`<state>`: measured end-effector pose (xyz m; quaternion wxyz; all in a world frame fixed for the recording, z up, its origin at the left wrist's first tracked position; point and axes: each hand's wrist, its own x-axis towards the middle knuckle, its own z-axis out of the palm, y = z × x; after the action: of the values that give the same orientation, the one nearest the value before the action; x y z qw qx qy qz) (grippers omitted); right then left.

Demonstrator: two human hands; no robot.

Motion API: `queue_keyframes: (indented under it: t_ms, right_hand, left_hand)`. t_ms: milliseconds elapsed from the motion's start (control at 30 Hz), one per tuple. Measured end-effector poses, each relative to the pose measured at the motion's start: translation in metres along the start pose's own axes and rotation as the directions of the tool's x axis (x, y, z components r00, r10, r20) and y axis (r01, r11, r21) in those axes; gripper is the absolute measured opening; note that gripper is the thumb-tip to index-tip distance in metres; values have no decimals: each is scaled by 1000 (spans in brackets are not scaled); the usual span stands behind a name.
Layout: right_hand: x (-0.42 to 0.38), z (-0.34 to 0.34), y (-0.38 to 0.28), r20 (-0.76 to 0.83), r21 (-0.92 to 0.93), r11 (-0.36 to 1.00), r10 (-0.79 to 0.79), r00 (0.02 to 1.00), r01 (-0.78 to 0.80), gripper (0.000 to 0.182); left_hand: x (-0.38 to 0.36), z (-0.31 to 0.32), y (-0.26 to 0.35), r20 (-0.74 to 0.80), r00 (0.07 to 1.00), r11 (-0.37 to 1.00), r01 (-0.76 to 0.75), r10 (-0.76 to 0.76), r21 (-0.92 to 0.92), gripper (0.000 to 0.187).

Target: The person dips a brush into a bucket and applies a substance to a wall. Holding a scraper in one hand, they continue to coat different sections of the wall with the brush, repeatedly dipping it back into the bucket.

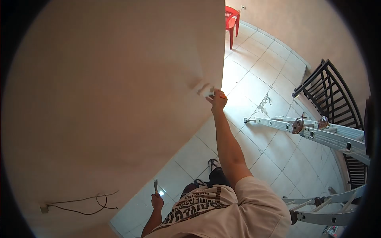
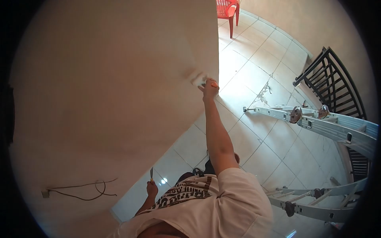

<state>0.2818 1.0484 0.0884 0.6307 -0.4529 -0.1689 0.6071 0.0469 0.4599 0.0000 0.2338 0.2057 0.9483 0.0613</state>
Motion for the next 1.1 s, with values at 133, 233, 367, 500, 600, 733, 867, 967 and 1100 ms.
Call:
queue_keyframes:
  t_ms: [133, 233, 367, 500, 600, 733, 867, 967, 1100]
  right_hand:
    - [-4, 47, -51, 102, 66, 994, -92, 990, 86, 21]
    - [-47, 125, -169, 266, 250, 908, -399, 878, 337, 24]
    - [-73, 188, -290, 411, 605, 712, -663, 626, 357, 29]
    - [-25, 183, -252, 417, 555, 794, -523, 743, 248, 38]
    - [2, 102, -132, 318, 425, 896, -281, 905, 128, 35]
    - [28, -28, 12, 34, 70, 997, 29, 999, -31, 28]
    - [27, -12, 4, 57, 32, 997, 64, 996, -66, 25]
    - [18, 65, -84, 182, 110, 990, -105, 978, 86, 22]
    - [-45, 166, -272, 292, 441, 818, -520, 803, 369, 30]
  left_hand:
    - [12, -3, 13, -41, 999, 1000, -10, 9, -27, 35]
    - [21, -3, 22, -76, 997, 997, -33, 29, -63, 35]
    - [13, 5, 39, -55, 997, 995, -53, 48, -87, 36]
    - [6, 12, 48, -62, 997, 994, -47, 41, -103, 37]
    - [-6, 13, 41, -28, 1000, 996, 5, -8, -86, 38]
    - [-14, 13, 21, 13, 999, 999, 48, -48, -15, 38]
    - [-16, 0, 8, 25, 998, 996, 56, -58, 65, 39]
    - [-16, -4, 11, 22, 995, 993, 91, -93, 80, 39]
    - [-14, 5, 20, -3, 996, 995, 93, -93, 24, 37]
